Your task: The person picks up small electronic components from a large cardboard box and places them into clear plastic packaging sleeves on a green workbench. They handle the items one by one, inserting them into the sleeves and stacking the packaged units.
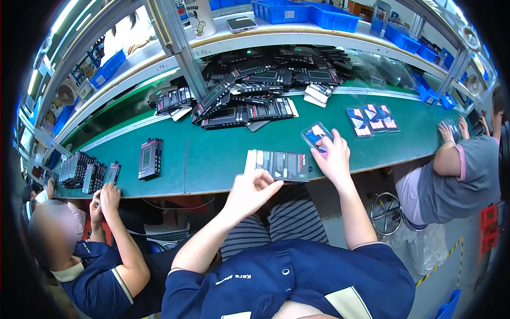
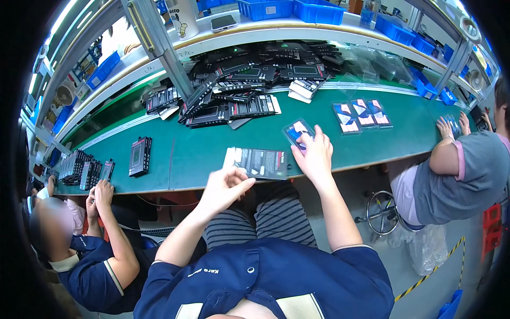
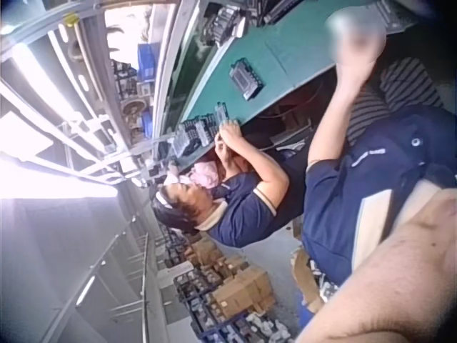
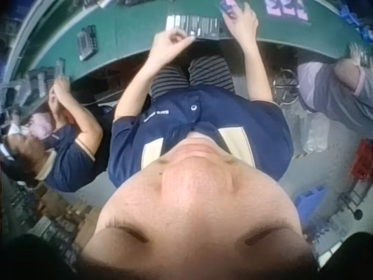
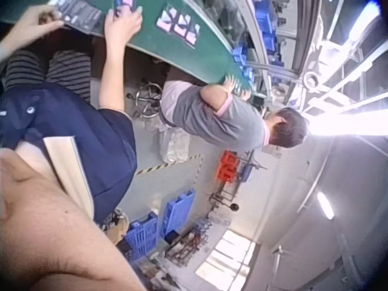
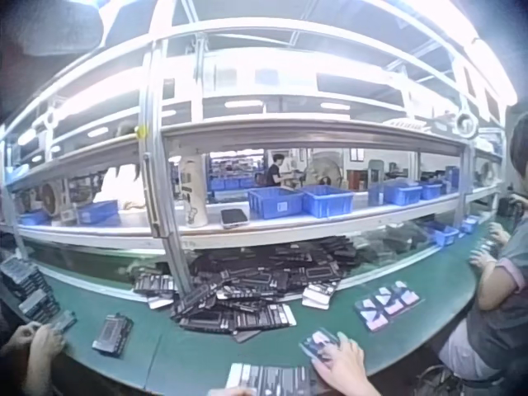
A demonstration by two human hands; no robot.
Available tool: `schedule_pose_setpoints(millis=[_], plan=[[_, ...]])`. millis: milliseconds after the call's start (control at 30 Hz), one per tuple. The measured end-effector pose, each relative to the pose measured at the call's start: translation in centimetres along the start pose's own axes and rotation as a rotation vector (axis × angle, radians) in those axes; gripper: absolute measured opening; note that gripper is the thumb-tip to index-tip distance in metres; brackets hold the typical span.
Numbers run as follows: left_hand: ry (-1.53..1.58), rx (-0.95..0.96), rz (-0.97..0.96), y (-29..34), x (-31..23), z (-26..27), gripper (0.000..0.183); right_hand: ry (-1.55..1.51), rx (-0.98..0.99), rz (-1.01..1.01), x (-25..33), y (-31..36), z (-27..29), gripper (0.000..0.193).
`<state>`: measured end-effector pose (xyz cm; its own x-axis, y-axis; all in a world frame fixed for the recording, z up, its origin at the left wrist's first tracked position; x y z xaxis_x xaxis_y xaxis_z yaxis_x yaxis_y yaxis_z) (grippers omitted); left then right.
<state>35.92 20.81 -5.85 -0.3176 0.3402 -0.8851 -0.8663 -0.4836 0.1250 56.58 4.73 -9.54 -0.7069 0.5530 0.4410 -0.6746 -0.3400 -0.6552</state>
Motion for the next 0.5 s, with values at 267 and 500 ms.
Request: schedule_pose_setpoints(millis=[267,500], plan=[[-0.700,-0.011,-0.847,-5.2,-1.4,-3.2,0.075,0.013,0.053,-0.115,0.2,-1.4,0.2,0.034],[-1.051,-0.494,-0.166,-6.4,-3.2,2.3,0.058,0.024,0.036,-0.112,-0.3,-1.2,0.0,0.039]])
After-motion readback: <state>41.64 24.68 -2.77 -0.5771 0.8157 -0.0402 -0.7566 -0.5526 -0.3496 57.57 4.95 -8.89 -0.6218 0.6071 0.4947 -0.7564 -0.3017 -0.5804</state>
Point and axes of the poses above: each hand's wrist, its own y-axis away from the middle knuckle, its own z-axis out of the back of the hand, x = y × z, the point moved 3 cm from there along -y, towards the middle knuckle, and after that the axes turned 10 degrees about -x, right-handed, at the moved point
